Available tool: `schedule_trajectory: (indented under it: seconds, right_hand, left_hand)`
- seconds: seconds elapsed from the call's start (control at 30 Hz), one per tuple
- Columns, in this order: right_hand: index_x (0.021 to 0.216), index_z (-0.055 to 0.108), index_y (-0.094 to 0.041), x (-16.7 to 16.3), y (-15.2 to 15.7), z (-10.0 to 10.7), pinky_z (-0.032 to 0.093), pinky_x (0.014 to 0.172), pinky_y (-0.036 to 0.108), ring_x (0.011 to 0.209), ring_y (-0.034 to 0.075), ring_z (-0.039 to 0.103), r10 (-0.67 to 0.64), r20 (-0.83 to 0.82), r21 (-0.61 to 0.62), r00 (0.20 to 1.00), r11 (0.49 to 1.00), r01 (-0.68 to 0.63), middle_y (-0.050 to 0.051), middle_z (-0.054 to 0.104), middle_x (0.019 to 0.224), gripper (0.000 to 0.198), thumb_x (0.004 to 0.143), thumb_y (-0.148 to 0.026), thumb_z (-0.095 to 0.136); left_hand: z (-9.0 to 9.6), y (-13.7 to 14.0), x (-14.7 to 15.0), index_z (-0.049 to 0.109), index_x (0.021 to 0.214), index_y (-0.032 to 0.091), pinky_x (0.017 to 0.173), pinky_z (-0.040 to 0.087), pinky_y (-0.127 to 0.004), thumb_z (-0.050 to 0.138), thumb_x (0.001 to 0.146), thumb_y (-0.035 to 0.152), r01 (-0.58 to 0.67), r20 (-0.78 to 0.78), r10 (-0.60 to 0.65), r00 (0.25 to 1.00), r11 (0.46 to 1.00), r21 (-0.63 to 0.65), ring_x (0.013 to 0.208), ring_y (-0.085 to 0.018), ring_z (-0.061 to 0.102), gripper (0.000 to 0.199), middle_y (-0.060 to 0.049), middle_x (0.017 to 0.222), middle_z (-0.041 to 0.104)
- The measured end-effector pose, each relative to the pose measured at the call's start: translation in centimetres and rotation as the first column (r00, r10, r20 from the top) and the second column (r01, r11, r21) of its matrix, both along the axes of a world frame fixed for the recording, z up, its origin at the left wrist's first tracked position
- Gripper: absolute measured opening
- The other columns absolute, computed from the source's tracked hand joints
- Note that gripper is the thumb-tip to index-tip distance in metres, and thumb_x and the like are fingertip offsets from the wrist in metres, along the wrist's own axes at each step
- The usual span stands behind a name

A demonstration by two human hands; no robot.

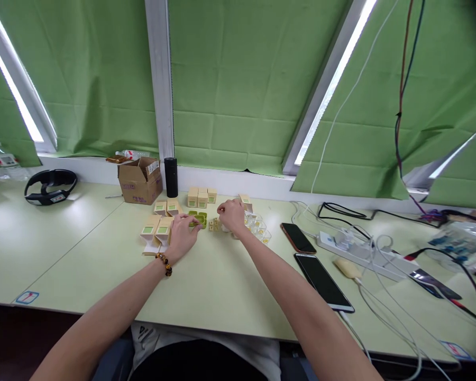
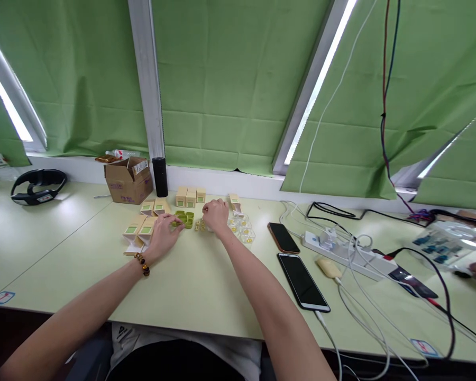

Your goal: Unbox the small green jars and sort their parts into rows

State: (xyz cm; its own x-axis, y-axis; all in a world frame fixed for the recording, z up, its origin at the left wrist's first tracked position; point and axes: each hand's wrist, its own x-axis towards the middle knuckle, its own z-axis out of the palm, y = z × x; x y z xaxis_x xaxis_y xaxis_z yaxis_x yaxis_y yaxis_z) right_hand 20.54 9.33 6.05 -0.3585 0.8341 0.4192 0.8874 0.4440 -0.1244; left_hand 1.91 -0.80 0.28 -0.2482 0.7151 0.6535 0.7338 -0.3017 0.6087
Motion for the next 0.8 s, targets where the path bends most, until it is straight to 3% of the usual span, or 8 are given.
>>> schedule_trajectory:
  seconds: [0.13, 0.3, 0.37, 0.43, 0.53, 0.6, 0.7, 0.8]
  right_hand:
    - [0.092, 0.079, -0.023, 1.3, -4.8, -1.4, 0.038, 0.078, 0.033, 0.095, 0.022, 0.063, 0.133, -0.142, 0.050, 0.981, 0.991, -0.127, 0.007, 0.077, 0.097, 0.021, 0.096, -0.021, 0.058]
    - [0.093, 0.076, -0.024, 2.1, -10.1, -5.6, 0.034, 0.063, 0.030, 0.081, 0.019, 0.068, 0.243, -0.084, -0.132, 0.967, 0.959, -0.252, 0.004, 0.079, 0.093, 0.014, 0.095, -0.023, 0.063]
    - [0.097, 0.075, -0.025, 2.1, -11.0, -6.4, 0.034, 0.063, 0.029, 0.082, 0.019, 0.070, 0.275, -0.095, -0.138, 0.957, 0.948, -0.286, 0.002, 0.080, 0.095, 0.013, 0.095, -0.023, 0.063]
    - [0.098, 0.074, -0.025, 2.1, -11.3, -6.6, 0.034, 0.064, 0.029, 0.085, 0.018, 0.070, 0.298, -0.103, -0.129, 0.949, 0.942, -0.310, 0.002, 0.080, 0.098, 0.014, 0.096, -0.023, 0.061]
    - [0.100, 0.074, -0.025, 2.2, -11.1, -6.4, 0.034, 0.064, 0.028, 0.086, 0.018, 0.071, 0.329, -0.075, -0.114, 0.941, 0.935, -0.336, 0.002, 0.079, 0.099, 0.014, 0.096, -0.022, 0.061]
    - [0.101, 0.075, -0.026, 2.4, -11.0, -6.2, 0.035, 0.064, 0.028, 0.087, 0.018, 0.071, 0.352, -0.054, -0.110, 0.934, 0.928, -0.356, 0.002, 0.079, 0.099, 0.015, 0.096, -0.021, 0.061]
    - [0.104, 0.074, -0.027, 2.6, -11.1, -6.2, 0.035, 0.064, 0.029, 0.088, 0.018, 0.071, 0.382, -0.046, -0.112, 0.923, 0.916, -0.384, 0.001, 0.078, 0.099, 0.016, 0.096, -0.022, 0.062]
    - [0.107, 0.074, -0.027, 2.7, -11.1, -6.1, 0.035, 0.065, 0.028, 0.089, 0.018, 0.070, 0.390, -0.040, -0.133, 0.920, 0.910, -0.392, 0.001, 0.078, 0.100, 0.017, 0.096, -0.023, 0.062]
  left_hand:
    - [0.1, 0.4, -0.1, 0.076, 0.087, 0.023, 0.106, 0.044, -0.055, 0.077, 0.086, 0.038, 0.034, 0.102, -0.033, 0.994, 0.999, -0.005, 0.119, -0.032, 0.058, 0.015, -0.011, 0.104, 0.073]
    - [0.8, 0.6, -0.3, 0.079, 0.079, 0.024, 0.114, 0.038, -0.062, 0.083, 0.081, 0.041, 0.132, 0.255, -0.139, 0.957, 0.990, 0.042, 0.127, -0.034, 0.057, 0.017, -0.010, 0.119, 0.076]
    - [1.0, 0.6, -0.5, 0.079, 0.084, 0.021, 0.105, 0.048, -0.054, 0.084, 0.079, 0.046, 0.232, 0.435, -0.218, 0.874, 0.972, 0.020, 0.114, -0.031, 0.066, 0.025, -0.011, 0.115, 0.076]
    - [1.2, 0.5, -0.5, 0.077, 0.092, 0.018, 0.088, 0.056, -0.043, 0.083, 0.080, 0.051, 0.382, 0.627, -0.292, 0.722, 0.924, -0.009, 0.099, -0.026, 0.070, 0.035, -0.012, 0.108, 0.076]
    - [1.2, 0.5, -0.3, 0.072, 0.098, 0.016, 0.070, 0.055, -0.034, 0.079, 0.086, 0.051, 0.558, 0.789, -0.348, 0.506, 0.830, 0.009, 0.087, -0.021, 0.071, 0.038, -0.014, 0.105, 0.076]
    - [1.2, 0.4, 0.0, 0.069, 0.099, 0.016, 0.069, 0.056, -0.034, 0.075, 0.092, 0.048, 0.596, 0.845, -0.347, 0.408, 0.802, 0.042, 0.085, -0.020, 0.072, 0.034, -0.015, 0.108, 0.076]
    - [1.4, 0.2, 0.5, 0.068, 0.105, 0.015, 0.071, 0.058, -0.034, 0.063, 0.101, 0.046, 0.620, 0.905, -0.288, 0.313, 0.784, 0.035, 0.086, -0.021, 0.074, 0.032, -0.017, 0.109, 0.077]
    - [1.7, -0.1, 0.7, 0.066, 0.108, 0.014, 0.067, 0.057, -0.032, 0.056, 0.104, 0.049, 0.631, 0.923, -0.237, 0.302, 0.776, -0.007, 0.085, -0.021, 0.075, 0.037, -0.019, 0.109, 0.078]
